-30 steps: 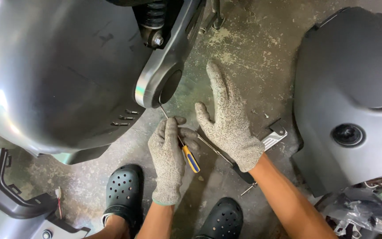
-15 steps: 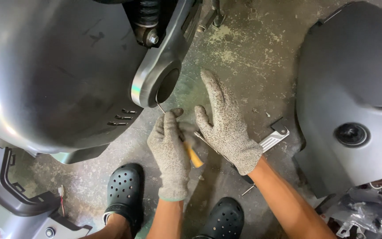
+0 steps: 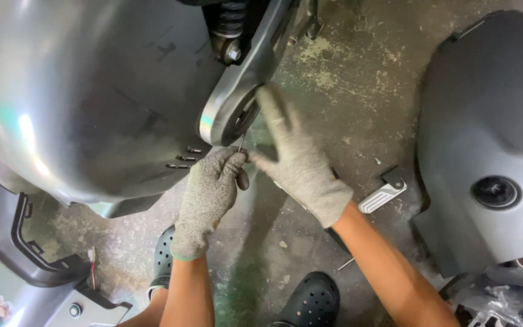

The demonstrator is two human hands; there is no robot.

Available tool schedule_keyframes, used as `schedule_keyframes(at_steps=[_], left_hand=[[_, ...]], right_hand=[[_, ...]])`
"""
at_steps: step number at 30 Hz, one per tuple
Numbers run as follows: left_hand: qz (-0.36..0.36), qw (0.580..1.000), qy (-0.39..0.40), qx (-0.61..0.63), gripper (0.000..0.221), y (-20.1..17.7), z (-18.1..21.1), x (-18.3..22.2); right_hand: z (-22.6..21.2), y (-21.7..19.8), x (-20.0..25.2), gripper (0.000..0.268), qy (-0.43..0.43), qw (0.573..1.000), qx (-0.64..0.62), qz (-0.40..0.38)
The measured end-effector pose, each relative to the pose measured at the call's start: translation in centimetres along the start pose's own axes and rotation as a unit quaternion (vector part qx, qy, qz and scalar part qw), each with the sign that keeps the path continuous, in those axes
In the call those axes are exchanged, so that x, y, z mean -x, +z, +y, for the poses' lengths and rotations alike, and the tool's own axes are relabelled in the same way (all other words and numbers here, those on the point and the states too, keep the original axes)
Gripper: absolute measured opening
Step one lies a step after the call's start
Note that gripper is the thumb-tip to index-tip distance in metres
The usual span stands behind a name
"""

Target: The person sits on the workshop floor next to a scooter with its body panels removed and uses a screwdriver to unscrew fasteners from the scooter frame and panel mounts. They pick up dropped screws, reposition the screwdriver on different fasteners, and handle a bracket and socket wrench while loosening bolts.

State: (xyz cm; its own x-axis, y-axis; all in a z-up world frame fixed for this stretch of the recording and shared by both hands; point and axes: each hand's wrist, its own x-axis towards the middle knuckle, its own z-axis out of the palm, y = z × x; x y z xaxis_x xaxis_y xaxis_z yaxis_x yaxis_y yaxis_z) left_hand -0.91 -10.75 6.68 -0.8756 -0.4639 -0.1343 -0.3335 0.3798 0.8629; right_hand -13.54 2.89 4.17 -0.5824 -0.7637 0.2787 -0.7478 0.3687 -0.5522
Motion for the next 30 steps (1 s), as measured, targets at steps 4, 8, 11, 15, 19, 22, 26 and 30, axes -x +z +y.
schedule_keyframes(at_steps=[4,8,11,15,19,22,26,30], left_hand=[[-0.041,0.992,-0.113,0.039,0.028,-0.3,-1.6,0.8],[-0.064,0.982,-0.175,-0.016,0.028,3.0,-12.6,3.1],[-0.012,0.989,-0.086,-0.119,0.025,5.7,-18.2,4.8],[-0.009,0.968,-0.17,-0.187,0.026,7.5,-19.4,6.5],[0.015,0.962,-0.143,-0.234,0.03,8.3,-21.7,7.3],[0.075,0.941,-0.063,-0.324,0.044,7.8,-18.9,8.7],[-0.006,0.947,-0.105,-0.304,0.03,7.5,-16.7,9.2],[-0.071,0.969,-0.14,-0.189,0.037,8.3,-16.6,9.4]], right_hand=[[5.2,-0.3,2.1,0.094,0.113,0.993,-0.035,0.022],[9.8,0.2,5.7,0.056,0.147,0.989,-0.016,0.02],[7.2,0.2,7.0,0.04,0.275,0.925,-0.02,-0.261],[3.3,4.4,11.4,0.044,0.341,0.836,-0.049,-0.428],[1.4,10.1,15.5,0.097,0.112,0.943,0.021,-0.313],[0.0,11.5,17.1,0.104,0.071,0.947,0.075,-0.303],[1.6,14.2,18.8,0.089,0.002,0.947,0.116,-0.301],[2.6,16.0,19.6,0.074,0.007,0.946,0.097,-0.309]])
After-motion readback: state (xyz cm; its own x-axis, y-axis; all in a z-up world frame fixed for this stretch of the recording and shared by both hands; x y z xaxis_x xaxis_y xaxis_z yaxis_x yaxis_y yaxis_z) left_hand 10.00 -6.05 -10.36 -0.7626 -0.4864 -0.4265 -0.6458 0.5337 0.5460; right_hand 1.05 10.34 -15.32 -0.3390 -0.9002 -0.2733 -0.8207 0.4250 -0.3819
